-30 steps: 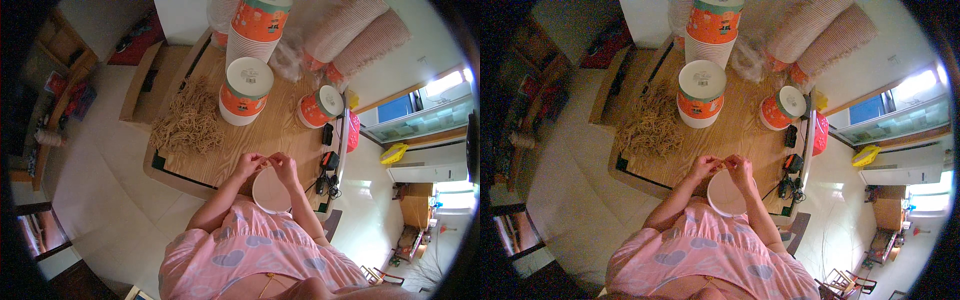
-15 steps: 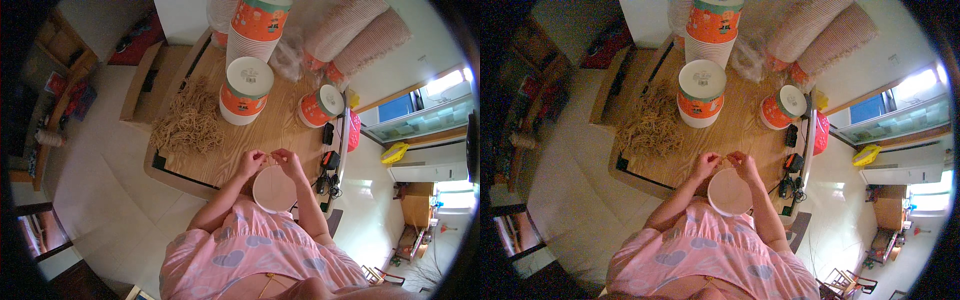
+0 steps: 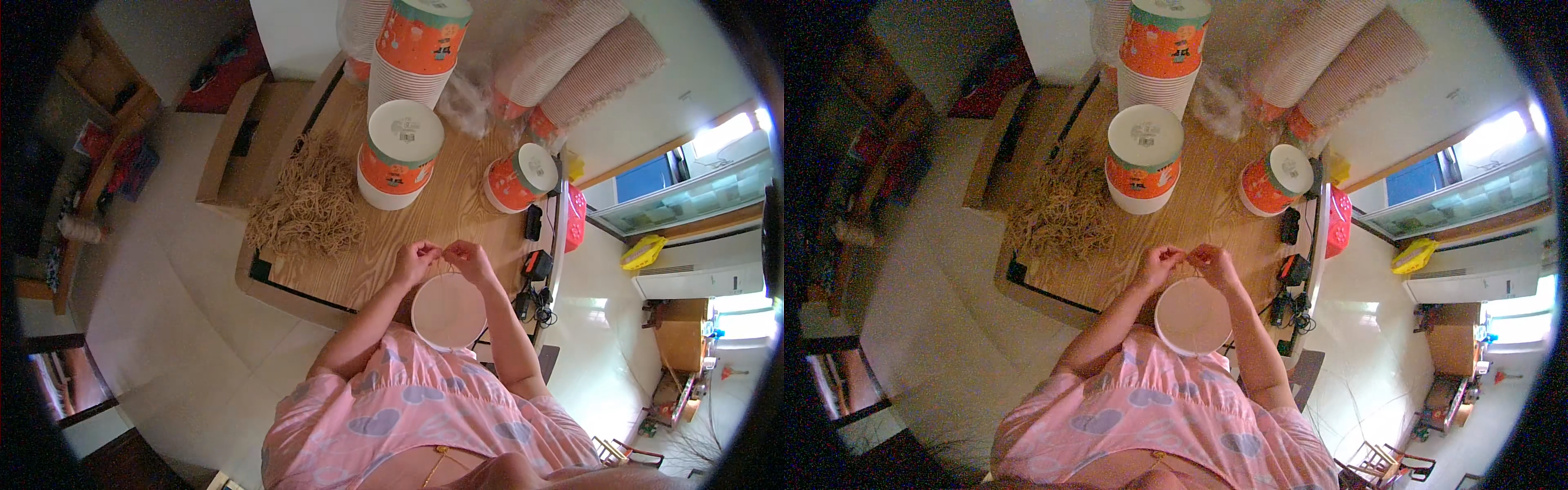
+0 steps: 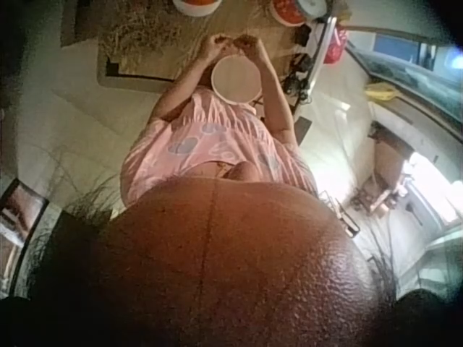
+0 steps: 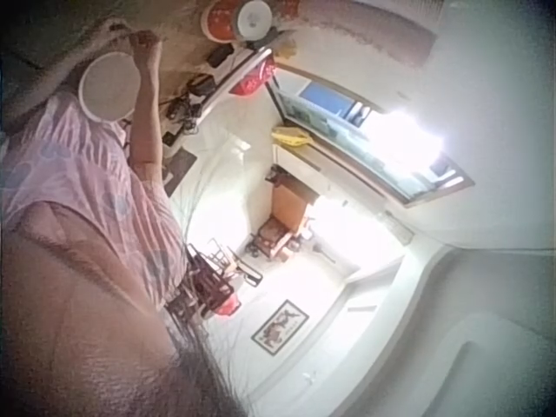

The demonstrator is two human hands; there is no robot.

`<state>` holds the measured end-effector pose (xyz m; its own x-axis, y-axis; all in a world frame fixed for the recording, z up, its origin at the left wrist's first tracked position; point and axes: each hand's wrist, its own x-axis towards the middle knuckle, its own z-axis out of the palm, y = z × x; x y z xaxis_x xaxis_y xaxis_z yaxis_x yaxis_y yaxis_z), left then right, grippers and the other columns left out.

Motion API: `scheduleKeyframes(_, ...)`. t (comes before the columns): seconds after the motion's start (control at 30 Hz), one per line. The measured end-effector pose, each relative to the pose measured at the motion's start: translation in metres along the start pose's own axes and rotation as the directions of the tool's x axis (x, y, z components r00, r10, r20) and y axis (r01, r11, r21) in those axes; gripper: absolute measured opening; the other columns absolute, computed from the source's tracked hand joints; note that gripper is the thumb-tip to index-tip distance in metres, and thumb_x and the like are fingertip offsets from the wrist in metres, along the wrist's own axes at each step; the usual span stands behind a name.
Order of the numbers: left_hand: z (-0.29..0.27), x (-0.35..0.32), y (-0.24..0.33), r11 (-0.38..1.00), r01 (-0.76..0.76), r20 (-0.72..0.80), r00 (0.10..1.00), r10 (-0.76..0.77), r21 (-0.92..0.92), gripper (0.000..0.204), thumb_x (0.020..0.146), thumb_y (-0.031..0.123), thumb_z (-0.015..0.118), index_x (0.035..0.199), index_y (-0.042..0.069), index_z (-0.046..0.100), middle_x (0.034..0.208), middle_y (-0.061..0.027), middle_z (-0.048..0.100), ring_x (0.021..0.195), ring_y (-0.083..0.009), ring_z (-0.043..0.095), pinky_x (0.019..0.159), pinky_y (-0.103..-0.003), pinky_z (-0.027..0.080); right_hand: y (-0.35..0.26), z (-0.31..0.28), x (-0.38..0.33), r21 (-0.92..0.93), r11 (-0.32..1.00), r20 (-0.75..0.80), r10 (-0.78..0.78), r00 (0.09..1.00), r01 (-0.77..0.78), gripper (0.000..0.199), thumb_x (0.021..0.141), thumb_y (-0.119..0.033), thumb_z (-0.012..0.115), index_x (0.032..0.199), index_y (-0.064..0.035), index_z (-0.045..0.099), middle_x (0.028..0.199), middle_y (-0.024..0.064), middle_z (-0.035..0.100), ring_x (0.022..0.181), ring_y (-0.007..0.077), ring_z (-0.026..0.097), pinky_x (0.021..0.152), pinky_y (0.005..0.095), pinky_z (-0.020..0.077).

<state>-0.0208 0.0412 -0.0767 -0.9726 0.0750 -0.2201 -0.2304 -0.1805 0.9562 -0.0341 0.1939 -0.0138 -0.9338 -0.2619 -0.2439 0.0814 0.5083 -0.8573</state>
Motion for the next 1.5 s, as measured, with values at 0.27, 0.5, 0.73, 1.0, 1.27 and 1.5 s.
scheduleKeyframes(0.27,0.004,-0.001,0.005,0.948,-0.147,-0.112,0.976,0.184,0.282,0.007,0.079,0.009,0.063,0.081,0.002,0.063,0.068,-0.0009,0.060,0.057,-0.0091,0.052,0.054,-0.024,0.043,0.002,-0.006,0.007,-0.013,1.000,0.033,0.000,0.999,0.000,0.010,0.080,-0.010,0.061,0.083,-0.0007,0.062,0.073,0.0005,0.061,0.069,0.0073,0.052,0.064,0.0237,0.0433)
scheduleKeyframes(0.5,-0.003,0.002,0.014,0.982,0.108,0.087,0.989,-0.122,0.157,0.010,0.077,0.011,0.063,0.076,0.001,0.063,0.068,-0.0032,0.063,0.062,-0.0096,0.057,0.058,-0.026,0.046,0.016,-0.017,0.014,0.158,0.980,0.191,0.088,0.978,-0.119,0.012,0.080,-0.011,0.061,0.084,-0.0001,0.062,0.076,0.0013,0.061,0.071,0.0084,0.052,0.065,0.0231,0.0430)
scheduleKeyframes(0.73,-0.006,0.002,-0.013,0.999,0.018,-0.099,0.995,-0.015,0.033,0.010,0.079,0.011,0.060,0.077,0.001,0.061,0.070,-0.0060,0.063,0.062,-0.0126,0.059,0.057,-0.026,0.047,0.016,-0.015,0.004,0.118,0.988,0.256,0.066,0.964,-0.099,0.012,0.079,-0.013,0.060,0.082,-0.0010,0.062,0.074,-0.0004,0.059,0.069,0.0070,0.051,0.062,0.0222,0.0423)
scheduleKeyframes(1.0,-0.010,-0.004,0.027,0.901,0.375,0.228,0.917,-0.327,-0.218,0.009,0.080,0.010,0.060,0.084,0.003,0.060,0.075,-0.0072,0.064,0.060,-0.0118,0.059,0.055,-0.025,0.048,0.019,-0.012,-0.005,0.126,0.973,0.272,0.154,0.950,-0.194,0.016,0.083,-0.015,0.057,0.082,0.0002,0.062,0.074,-0.0007,0.058,0.070,0.0071,0.052,0.062,0.0220,0.0431)
scheduleKeyframes(1.27,-0.006,0.003,0.004,0.963,0.055,0.095,0.992,-0.083,0.266,0.008,0.076,0.008,0.063,0.074,0.001,0.064,0.067,-0.0054,0.063,0.058,-0.0102,0.058,0.054,-0.025,0.047,0.016,-0.009,-0.016,0.111,0.945,0.238,0.274,0.932,-0.307,0.018,0.085,-0.016,0.053,0.083,-0.0021,0.064,0.074,-0.0008,0.059,0.068,0.0060,0.052,0.062,0.0224,0.0439)
scheduleKeyframes(1.5,0.004,0.008,0.001,0.981,-0.008,0.044,0.999,0.000,0.194,0.006,0.074,0.007,0.064,0.075,0.001,0.064,0.067,-0.0054,0.064,0.060,-0.0112,0.060,0.056,-0.026,0.048,0.024,-0.003,-0.008,0.385,0.785,0.272,0.406,0.873,-0.485,0.022,0.086,-0.023,0.057,0.080,-0.0034,0.063,0.071,-0.0018,0.058,0.062,0.0066,0.052,0.054,0.0224,0.0430)
